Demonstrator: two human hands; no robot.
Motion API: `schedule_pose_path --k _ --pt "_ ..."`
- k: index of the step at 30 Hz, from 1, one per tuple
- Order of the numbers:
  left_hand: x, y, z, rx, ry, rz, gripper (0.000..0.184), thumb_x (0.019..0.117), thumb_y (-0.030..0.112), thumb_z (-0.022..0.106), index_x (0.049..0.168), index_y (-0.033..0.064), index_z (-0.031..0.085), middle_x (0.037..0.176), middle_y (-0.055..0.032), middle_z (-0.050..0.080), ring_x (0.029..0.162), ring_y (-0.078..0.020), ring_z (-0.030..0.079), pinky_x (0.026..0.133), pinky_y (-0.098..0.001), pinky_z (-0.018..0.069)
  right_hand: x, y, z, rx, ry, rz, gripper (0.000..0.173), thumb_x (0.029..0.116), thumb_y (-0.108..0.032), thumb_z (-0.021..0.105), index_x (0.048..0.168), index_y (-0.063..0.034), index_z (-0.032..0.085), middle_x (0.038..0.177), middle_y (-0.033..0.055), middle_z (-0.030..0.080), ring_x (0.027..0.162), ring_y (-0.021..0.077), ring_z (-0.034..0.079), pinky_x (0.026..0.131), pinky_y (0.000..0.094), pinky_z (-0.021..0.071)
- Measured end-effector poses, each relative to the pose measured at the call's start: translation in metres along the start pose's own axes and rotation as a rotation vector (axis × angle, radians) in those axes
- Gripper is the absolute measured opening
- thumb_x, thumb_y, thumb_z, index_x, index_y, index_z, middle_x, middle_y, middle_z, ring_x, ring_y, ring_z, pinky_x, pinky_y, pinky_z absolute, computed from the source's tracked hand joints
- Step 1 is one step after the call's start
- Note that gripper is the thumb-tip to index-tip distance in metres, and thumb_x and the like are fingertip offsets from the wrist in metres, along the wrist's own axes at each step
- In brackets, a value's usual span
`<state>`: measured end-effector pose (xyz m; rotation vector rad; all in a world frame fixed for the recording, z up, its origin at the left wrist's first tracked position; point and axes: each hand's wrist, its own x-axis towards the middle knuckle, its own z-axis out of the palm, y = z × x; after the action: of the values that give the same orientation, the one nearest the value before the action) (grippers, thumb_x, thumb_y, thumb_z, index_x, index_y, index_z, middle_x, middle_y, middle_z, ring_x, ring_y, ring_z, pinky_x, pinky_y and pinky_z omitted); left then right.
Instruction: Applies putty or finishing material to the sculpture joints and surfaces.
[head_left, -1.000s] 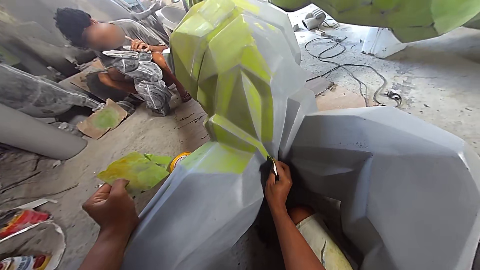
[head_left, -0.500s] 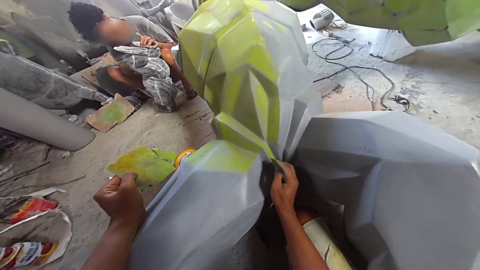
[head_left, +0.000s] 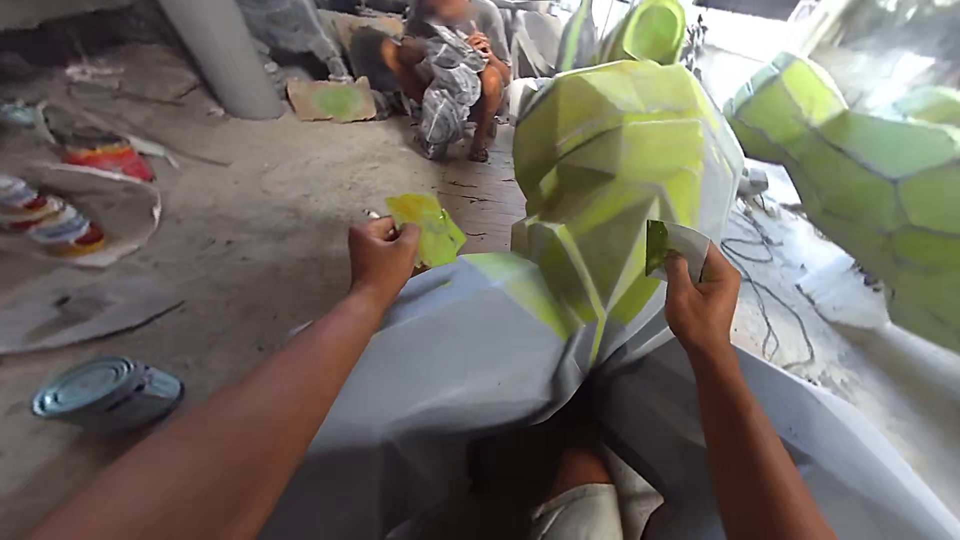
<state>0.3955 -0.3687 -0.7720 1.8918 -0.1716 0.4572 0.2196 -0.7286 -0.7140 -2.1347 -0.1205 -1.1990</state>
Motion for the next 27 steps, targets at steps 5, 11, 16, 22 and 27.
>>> schedule_pose_path --k 5,11,16,22,27 --pt "0.005 -0.006 0.0 -0.033 0.0 0.003 0.024 0.0959 0.026 0.063 0.085 0.0069 0.072 0.07 -0.0045 0.066 0.06 -0.0132 0.06 0.059 -0.0404 0.0507 -0.02 0.018 -0.02 -0.306 -0.538 -0.324 0.031 0.0943 -0.007 0.058 0.122 -0.0063 0.073 0.118 0.0093 0.07 0.106 0.0181 0.068 0.091 0.0385 0.0597" --pt "0.008 -0.006 0.0 -0.075 -0.018 0.001 0.023 0.0928 0.03 0.064 0.082 0.0102 0.071 0.071 -0.0016 0.066 0.063 -0.0121 0.063 0.061 -0.0394 0.0514 -0.096 0.072 -0.038 -0.468 -1.188 -0.675 0.036 0.1 -0.013 0.057 0.134 -0.0221 0.066 0.12 0.0049 0.073 0.11 0.0222 0.071 0.093 0.042 0.0603" --pt "0.008 -0.006 -0.001 -0.096 -0.021 0.036 0.021 0.0921 0.03 0.065 0.084 0.0119 0.072 0.074 0.0004 0.068 0.065 -0.0091 0.063 0.063 -0.0366 0.052 -0.1 0.083 -0.025 -0.546 -1.319 -0.96 0.037 0.0994 -0.004 0.055 0.131 -0.0203 0.067 0.127 0.0045 0.069 0.125 0.022 0.063 0.113 0.0425 0.0479" --pt "0.009 -0.008 -0.004 -0.102 -0.041 0.062 0.021 0.0914 0.029 0.066 0.079 0.0126 0.069 0.068 0.002 0.063 0.059 -0.0078 0.059 0.057 -0.0339 0.0487 -0.092 0.093 -0.002 -0.582 -1.332 -1.048 0.043 0.0901 0.0 0.063 0.129 -0.0171 0.068 0.129 0.005 0.067 0.128 0.0229 0.06 0.116 0.0437 0.0438" --pt "0.009 -0.01 -0.003 -0.072 -0.053 0.088 0.025 0.0909 0.03 0.066 0.074 0.012 0.065 0.066 0.0013 0.06 0.058 -0.0095 0.056 0.056 -0.0341 0.0453 -0.095 0.106 0.007 -0.615 -1.32 -1.063 0.042 0.0917 -0.001 0.061 0.13 -0.0171 0.068 0.127 0.0039 0.068 0.125 0.0228 0.062 0.114 0.0419 0.0454"
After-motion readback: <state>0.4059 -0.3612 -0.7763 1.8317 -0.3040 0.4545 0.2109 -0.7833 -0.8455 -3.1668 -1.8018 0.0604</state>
